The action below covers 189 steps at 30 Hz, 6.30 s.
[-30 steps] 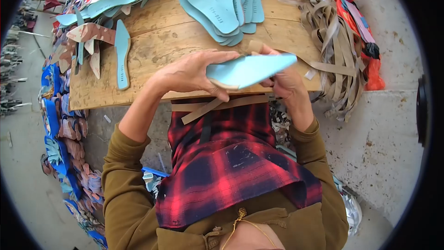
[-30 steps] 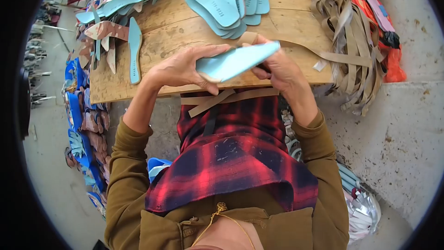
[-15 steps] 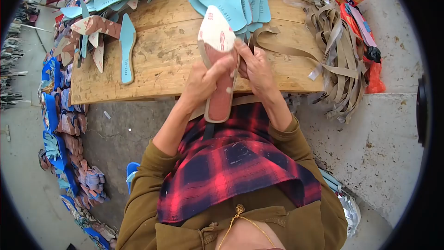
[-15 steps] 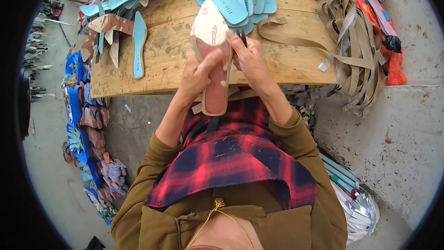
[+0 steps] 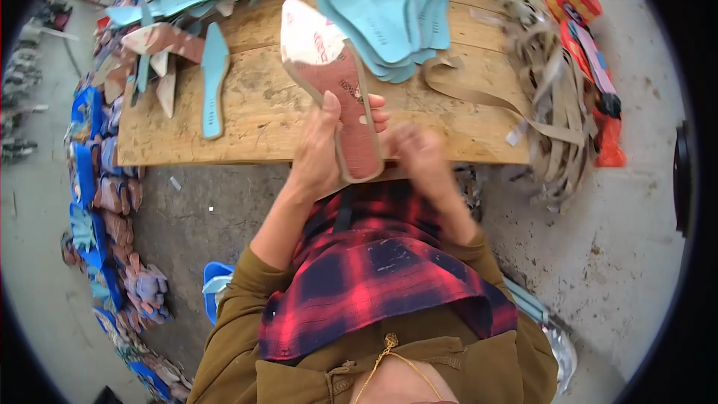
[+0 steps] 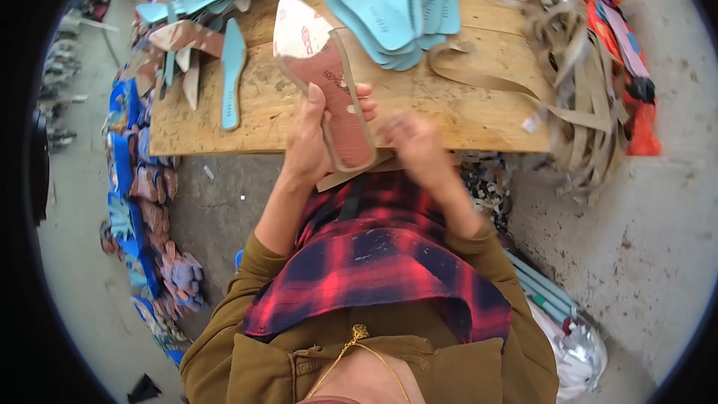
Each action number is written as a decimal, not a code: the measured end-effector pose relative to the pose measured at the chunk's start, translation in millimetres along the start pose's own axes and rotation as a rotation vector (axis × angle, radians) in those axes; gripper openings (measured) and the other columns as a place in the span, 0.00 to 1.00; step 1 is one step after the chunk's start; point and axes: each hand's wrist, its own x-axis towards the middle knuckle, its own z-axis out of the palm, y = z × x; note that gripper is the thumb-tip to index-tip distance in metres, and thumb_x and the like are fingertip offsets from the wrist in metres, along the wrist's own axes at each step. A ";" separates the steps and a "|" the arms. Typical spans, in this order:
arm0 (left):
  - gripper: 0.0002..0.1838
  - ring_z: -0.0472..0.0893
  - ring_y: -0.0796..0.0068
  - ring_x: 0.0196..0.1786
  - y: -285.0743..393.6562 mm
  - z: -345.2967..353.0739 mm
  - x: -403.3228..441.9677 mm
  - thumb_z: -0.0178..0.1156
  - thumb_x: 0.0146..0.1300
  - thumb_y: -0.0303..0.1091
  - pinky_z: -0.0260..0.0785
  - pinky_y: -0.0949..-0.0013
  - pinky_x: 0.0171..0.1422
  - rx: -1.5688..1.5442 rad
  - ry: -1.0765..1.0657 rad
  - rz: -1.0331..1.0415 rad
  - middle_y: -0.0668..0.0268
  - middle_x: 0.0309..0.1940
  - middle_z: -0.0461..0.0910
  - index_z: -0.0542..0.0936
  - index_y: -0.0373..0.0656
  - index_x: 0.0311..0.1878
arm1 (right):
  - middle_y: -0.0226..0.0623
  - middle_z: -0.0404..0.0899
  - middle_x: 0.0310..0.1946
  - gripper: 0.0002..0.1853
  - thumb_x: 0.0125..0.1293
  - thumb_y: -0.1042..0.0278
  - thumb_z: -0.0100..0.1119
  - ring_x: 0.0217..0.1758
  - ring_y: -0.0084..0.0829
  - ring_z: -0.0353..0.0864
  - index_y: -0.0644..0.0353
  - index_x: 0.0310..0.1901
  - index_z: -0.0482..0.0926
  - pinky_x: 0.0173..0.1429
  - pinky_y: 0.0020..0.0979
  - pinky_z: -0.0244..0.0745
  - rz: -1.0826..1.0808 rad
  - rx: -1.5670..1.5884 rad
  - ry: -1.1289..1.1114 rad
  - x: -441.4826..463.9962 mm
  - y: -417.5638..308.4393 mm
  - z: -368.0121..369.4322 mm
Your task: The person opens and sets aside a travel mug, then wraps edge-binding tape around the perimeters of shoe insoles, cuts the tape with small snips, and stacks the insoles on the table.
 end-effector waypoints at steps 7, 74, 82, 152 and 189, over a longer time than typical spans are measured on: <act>0.30 0.75 0.39 0.53 93.3 -172.3 41.7 0.57 0.66 0.46 0.65 0.51 0.60 1.720 0.633 0.363 0.37 0.48 0.75 0.67 0.31 0.61 | 0.50 0.80 0.38 0.21 0.62 0.50 0.61 0.39 0.44 0.79 0.65 0.40 0.78 0.45 0.41 0.71 0.016 -1.060 0.366 124.9 21.4 -149.6; 0.13 0.81 0.70 0.38 77.4 18.8 197.6 0.69 0.56 0.32 0.72 0.68 0.47 0.382 -0.161 0.596 0.60 0.36 0.84 0.82 0.39 0.44 | 0.30 0.75 0.23 0.07 0.70 0.67 0.58 0.19 0.17 0.71 0.59 0.44 0.74 0.21 0.17 0.62 -0.043 0.124 0.433 9.6 -29.4 -78.7; 0.06 0.80 0.80 0.39 45.3 37.1 25.4 0.63 0.64 0.25 0.75 0.74 0.45 0.296 0.085 0.608 0.68 0.36 0.81 0.78 0.41 0.43 | 0.29 0.75 0.27 0.10 0.67 0.72 0.59 0.24 0.18 0.72 0.63 0.48 0.79 0.26 0.20 0.70 -0.085 0.304 0.419 6.4 -100.0 -40.5; 0.36 0.75 0.65 0.51 3.7 34.6 -13.9 0.73 0.47 0.47 0.66 0.66 0.58 0.889 -0.626 -0.097 0.55 0.45 0.76 0.76 0.31 0.55 | 0.49 0.81 0.49 0.26 0.73 0.49 0.47 0.46 0.37 0.85 0.70 0.54 0.74 0.47 0.36 0.84 0.207 0.945 0.057 -9.8 -53.4 -46.7; 0.12 0.72 0.72 0.31 23.1 27.4 12.0 0.62 0.63 0.35 0.65 0.67 0.38 1.150 -0.293 0.289 0.62 0.26 0.74 0.80 0.33 0.35 | 0.48 0.83 0.34 0.13 0.74 0.67 0.44 0.36 0.36 0.83 0.68 0.50 0.72 0.47 0.34 0.79 -0.192 0.759 0.410 19.7 -101.3 -8.8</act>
